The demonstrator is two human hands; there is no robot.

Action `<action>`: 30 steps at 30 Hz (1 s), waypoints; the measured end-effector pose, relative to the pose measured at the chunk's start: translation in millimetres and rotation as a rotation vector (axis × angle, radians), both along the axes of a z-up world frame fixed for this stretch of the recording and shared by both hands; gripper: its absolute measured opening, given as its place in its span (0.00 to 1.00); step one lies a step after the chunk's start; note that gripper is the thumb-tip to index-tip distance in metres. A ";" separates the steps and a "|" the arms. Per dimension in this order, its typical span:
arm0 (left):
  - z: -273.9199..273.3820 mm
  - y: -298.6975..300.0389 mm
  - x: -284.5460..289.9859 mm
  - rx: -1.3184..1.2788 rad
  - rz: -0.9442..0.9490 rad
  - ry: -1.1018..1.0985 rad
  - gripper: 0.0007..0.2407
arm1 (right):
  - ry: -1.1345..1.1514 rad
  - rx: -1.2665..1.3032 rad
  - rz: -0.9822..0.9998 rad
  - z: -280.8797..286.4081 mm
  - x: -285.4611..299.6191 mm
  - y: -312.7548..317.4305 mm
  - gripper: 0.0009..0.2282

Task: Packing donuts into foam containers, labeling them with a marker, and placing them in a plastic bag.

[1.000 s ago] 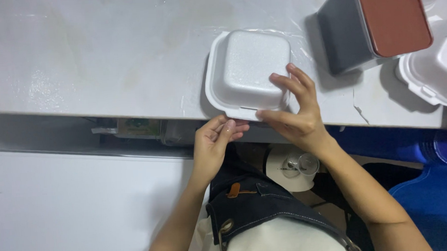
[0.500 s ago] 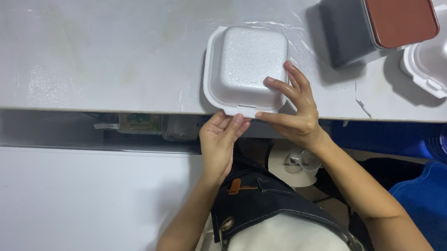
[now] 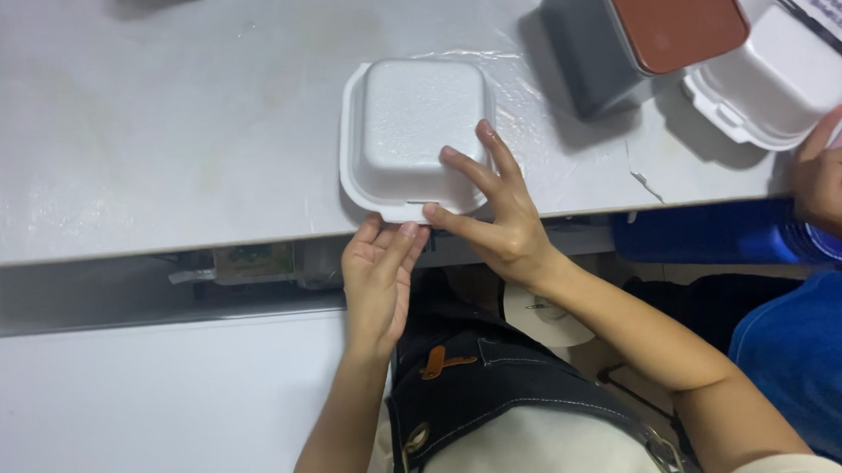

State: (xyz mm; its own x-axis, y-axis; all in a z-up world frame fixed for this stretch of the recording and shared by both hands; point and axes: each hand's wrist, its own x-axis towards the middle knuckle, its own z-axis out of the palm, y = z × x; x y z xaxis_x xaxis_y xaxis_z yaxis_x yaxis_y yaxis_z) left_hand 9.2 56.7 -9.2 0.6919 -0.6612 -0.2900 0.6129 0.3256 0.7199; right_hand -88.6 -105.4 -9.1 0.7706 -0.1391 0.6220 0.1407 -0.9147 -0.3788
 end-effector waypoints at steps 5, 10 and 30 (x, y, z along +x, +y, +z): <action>0.5 -4.7 2.6 -0.007 0.007 -0.040 0.15 | -0.015 0.067 -0.002 -2.2 -0.1 0.0 0.13; -9.9 -3.6 -1.0 0.009 0.027 0.000 0.16 | -0.021 0.059 0.033 -17.8 -2.3 -3.0 0.14; 69.4 -47.4 59.1 1.000 -0.127 -1.134 0.23 | 0.217 0.477 -0.034 57.6 -34.9 -36.6 0.31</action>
